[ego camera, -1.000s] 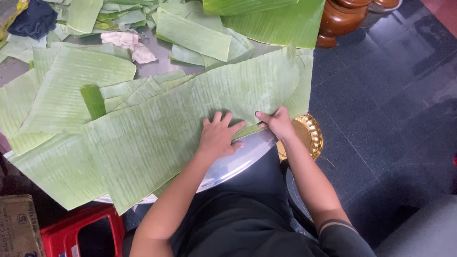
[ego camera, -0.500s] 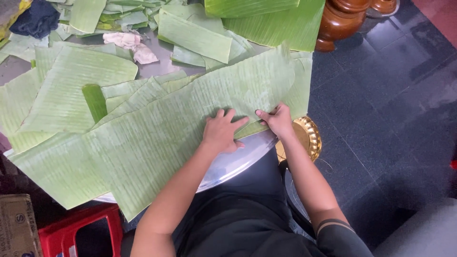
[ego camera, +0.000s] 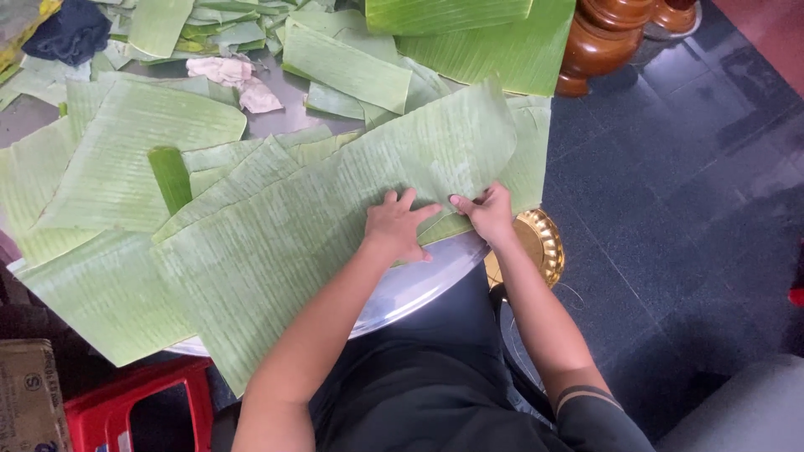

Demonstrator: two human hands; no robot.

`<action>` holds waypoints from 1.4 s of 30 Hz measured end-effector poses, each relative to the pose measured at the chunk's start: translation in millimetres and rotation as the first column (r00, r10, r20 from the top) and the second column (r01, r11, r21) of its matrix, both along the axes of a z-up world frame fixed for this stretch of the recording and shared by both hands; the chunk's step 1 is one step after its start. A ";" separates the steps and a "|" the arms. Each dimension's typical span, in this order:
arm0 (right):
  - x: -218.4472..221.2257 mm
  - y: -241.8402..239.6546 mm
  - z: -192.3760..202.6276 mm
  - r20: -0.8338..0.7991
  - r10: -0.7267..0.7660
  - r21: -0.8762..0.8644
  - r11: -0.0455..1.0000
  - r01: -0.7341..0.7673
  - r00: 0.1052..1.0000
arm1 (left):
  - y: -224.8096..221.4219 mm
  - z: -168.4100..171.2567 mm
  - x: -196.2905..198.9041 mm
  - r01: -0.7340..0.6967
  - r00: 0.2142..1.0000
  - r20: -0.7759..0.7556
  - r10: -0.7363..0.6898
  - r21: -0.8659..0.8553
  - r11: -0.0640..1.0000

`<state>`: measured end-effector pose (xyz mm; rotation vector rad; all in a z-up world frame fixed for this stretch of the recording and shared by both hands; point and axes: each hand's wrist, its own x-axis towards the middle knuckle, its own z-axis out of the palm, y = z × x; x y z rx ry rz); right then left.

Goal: The person is sorting and stacking cut banana leaves on a metal tray, smoothing them out to ensure a neat pile.

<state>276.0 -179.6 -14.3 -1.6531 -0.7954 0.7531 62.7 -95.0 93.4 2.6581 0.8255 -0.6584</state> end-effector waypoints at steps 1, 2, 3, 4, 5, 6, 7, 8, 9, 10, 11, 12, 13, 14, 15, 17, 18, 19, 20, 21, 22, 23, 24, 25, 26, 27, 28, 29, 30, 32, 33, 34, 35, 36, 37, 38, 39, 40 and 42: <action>0.1 -1.0 1.8 0.009 -0.018 0.011 1.000 0.018 1.000 | -0.6 5.3 -0.9 0.001 1.000 -0.007 -0.001 -0.013 1.000; 0.7 0.2 -0.4 0.011 -0.015 0.012 1.000 0.015 1.000 | -0.3 3.9 0.0 -0.002 1.000 -0.005 0.002 -0.012 1.000; 1.0 1.5 -2.7 0.025 -0.018 0.019 1.000 0.018 1.000 | 0.1 2.3 0.6 0.000 1.000 -0.004 0.000 -0.014 1.000; 0.1 2.8 -5.8 0.037 -0.019 0.024 1.000 0.018 0.999 | 0.0 0.2 0.0 -0.001 1.000 -0.004 0.001 -0.019 1.000; -0.4 8.4 -7.3 0.037 -0.013 0.024 1.000 0.012 0.999 | 0.1 2.9 -0.4 -0.007 1.000 -0.004 0.007 -0.019 1.000; -0.8 12.9 -9.0 -0.001 -0.018 0.026 0.999 0.018 1.000 | -0.1 5.5 -0.4 -0.003 1.000 -0.009 0.003 -0.022 1.000; -0.9 17.3 -10.7 -0.038 -0.023 0.029 0.999 0.024 0.999 | -0.4 8.1 0.0 0.000 1.000 -0.013 0.000 -0.026 1.000; 0.7 21.5 -7.0 -0.039 -0.022 0.028 0.999 0.023 0.999 | 0.1 9.0 0.1 -0.001 1.000 -0.014 0.001 -0.026 1.000; 2.6 25.5 -3.2 -0.006 -0.001 0.021 1.000 0.001 1.000 | 0.5 9.9 0.5 -0.002 1.000 -0.018 0.002 -0.028 1.000; 4.8 28.6 0.7 0.028 0.016 0.014 1.000 -0.016 1.000 | 0.9 11.1 1.5 0.001 1.000 -0.023 -0.002 -0.029 1.000; 1.6 29.7 15.5 0.026 0.012 0.014 1.000 -0.012 1.000 | 1.7 4.2 2.4 0.005 1.000 -0.025 -0.006 -0.029 1.000; 0.0 32.2 31.5 0.036 0.011 0.018 1.000 -0.011 0.999 | 3.4 -2.0 4.3 0.016 1.000 -0.005 -0.016 -0.020 1.000; -1.8 34.6 47.6 0.045 0.010 0.023 1.000 -0.011 0.999 | 5.1 -8.2 6.2 0.027 1.000 0.015 -0.027 -0.011 1.000; 7.0 36.3 43.4 0.045 0.010 0.024 1.000 -0.011 0.999 | 3.7 -2.3 4.1 0.026 1.000 0.015 -0.026 -0.010 1.000; 15.7 37.8 39.3 0.065 0.054 0.011 0.998 -0.054 0.996 | 2.0 3.8 1.9 0.036 0.999 0.021 -0.036 -0.005 0.999; 16.3 35.7 50.9 0.080 0.094 0.009 0.995 -0.095 0.992 | 1.7 12.1 -3.9 0.049 0.999 0.021 -0.049 0.012 0.999; 10.2 30.7 67.5 0.028 0.059 0.110 0.992 -0.062 0.998 | 2.0 14.0 -5.8 0.055 0.998 0.042 -0.056 0.013 0.998; 3.6 25.7 83.9 -0.027 0.029 0.208 0.978 -0.023 0.999 | 2.6 15.7 -8.1 0.062 0.996 0.063 -0.063 0.014 0.998; 18.0 21.3 79.6 -0.026 0.036 0.213 0.977 -0.030 0.999 | 3.1 17.4 -8.3 0.055 0.996 0.064 -0.056 0.019 0.998; 31.8 17.4 74.8 -0.080 0.007 0.442 0.897 0.029 0.997 | 3.9 18.5 -9.3 0.075 0.994 0.076 -0.078 0.039 0.996; 43.8 13.2 68.0 -0.143 0.000 0.632 0.769 0.091 0.990 | 2.3 17.6 -12.6 0.086 0.992 0.087 -0.090 0.049 0.995; 28.2 12.8 99.2 -0.143 0.014 0.629 0.773 0.080 0.990 | 2.9 11.1 -12.3 0.071 0.993 0.087 -0.075 0.045 0.996; 12.8 11.3 130.7 -0.155 0.018 0.700 0.707 0.097 0.988 | 4.0 5.6 -11.5 0.070 0.992 0.101 -0.073 0.039 0.997; -2.0 9.3 162.7 -0.168 0.022 0.764 0.635 0.116 0.986 | 4.9 0.4 -10.4 0.068 0.991 0.114 -0.072 0.034 0.997; 11.2 19.5 146.6 -0.169 0.027 0.766 0.633 0.114 0.985 | 5.2 -0.5 -9.6 0.064 0.991 0.113 -0.068 0.038 0.997; 24.3 29.8 130.9 -0.194 0.034 0.755 0.644 0.127 0.980 | 5.3 -1.1 -8.9 0.062 0.990 0.121 -0.066 0.032 0.998; 37.8 41.6 116.1 -0.217 0.043 0.745 0.653 0.137 0.975 | 6.4 -1.2 -7.6 0.059 0.989 0.131 -0.062 0.030 0.998; 49.3 58.0 88.1 -0.215 0.050 0.749 0.649 0.132 0.975 | 5.5 2.9 -6.6 0.053 0.990 0.132 -0.057 0.036 0.998; 60.0 74.4 59.7 -0.274 0.085 0.701 0.699 0.138 0.958 | 4.2 6.6 -6.0 0.039 0.989 0.141 -0.042 0.021 0.999; 66.8 108.3 17.3 -0.334 0.125 0.652 0.746 0.134 0.934 | -0.5 7.2 -0.9 0.017 0.989 0.148 -0.018 0.009 1.000; 62.2 125.6 3.5 -0.332 0.147 0.634 0.766 0.106 0.932 | -3.7 4.3 3.4 -0.012 0.990 0.141 0.005 0.045 0.999; 55.4 146.6 -9.4 -0.330 0.175 0.618 0.783 0.072 0.928 | -5.0 2.0 6.2 -0.046 0.990 0.133 0.035 0.084 0.995; 38.7 154.2 -2.5 -0.331 0.190 0.622 0.781 0.062 0.924 | -8.8 -15.1 10.2 -0.060 0.990 0.131 0.048 0.089 0.994; 20.2 163.6 5.3 -0.353 0.235 0.584 0.812 0.017 0.906 | -12.1 -31.7 13.2 -0.081 0.974 0.223 0.047 0.146 0.986; 1.4 172.5 12.9 -0.376 0.277 0.545 0.838 -0.031 0.884 | -14.6 -48.6 16.2 -0.106 0.950 0.311 0.038 0.203 0.973; -27.5 172.7 42.2 -0.377 0.298 0.547 0.836 -0.049 0.877 | -20.3 -42.4 4.4 -0.127 0.949 0.310 0.058 0.206 0.970; -55.3 172.0 71.2 -0.371 0.321 0.537 0.840 -0.081 0.872 | -26.1 -36.6 -6.3 -0.115 0.931 0.362 0.034 0.203 0.972; -78.9 167.1 101.4 -0.362 0.334 0.528 0.843 -0.104 0.870 | -33.5 -30.0 -14.0 -0.092 0.910 0.415 -0.001 0.203 0.975; -81.8 196.1 101.0 -0.369 0.287 0.436 0.894 -0.109 0.884 | -46.3 -31.2 -43.5 -0.141 0.846 0.534 0.007 0.211 0.967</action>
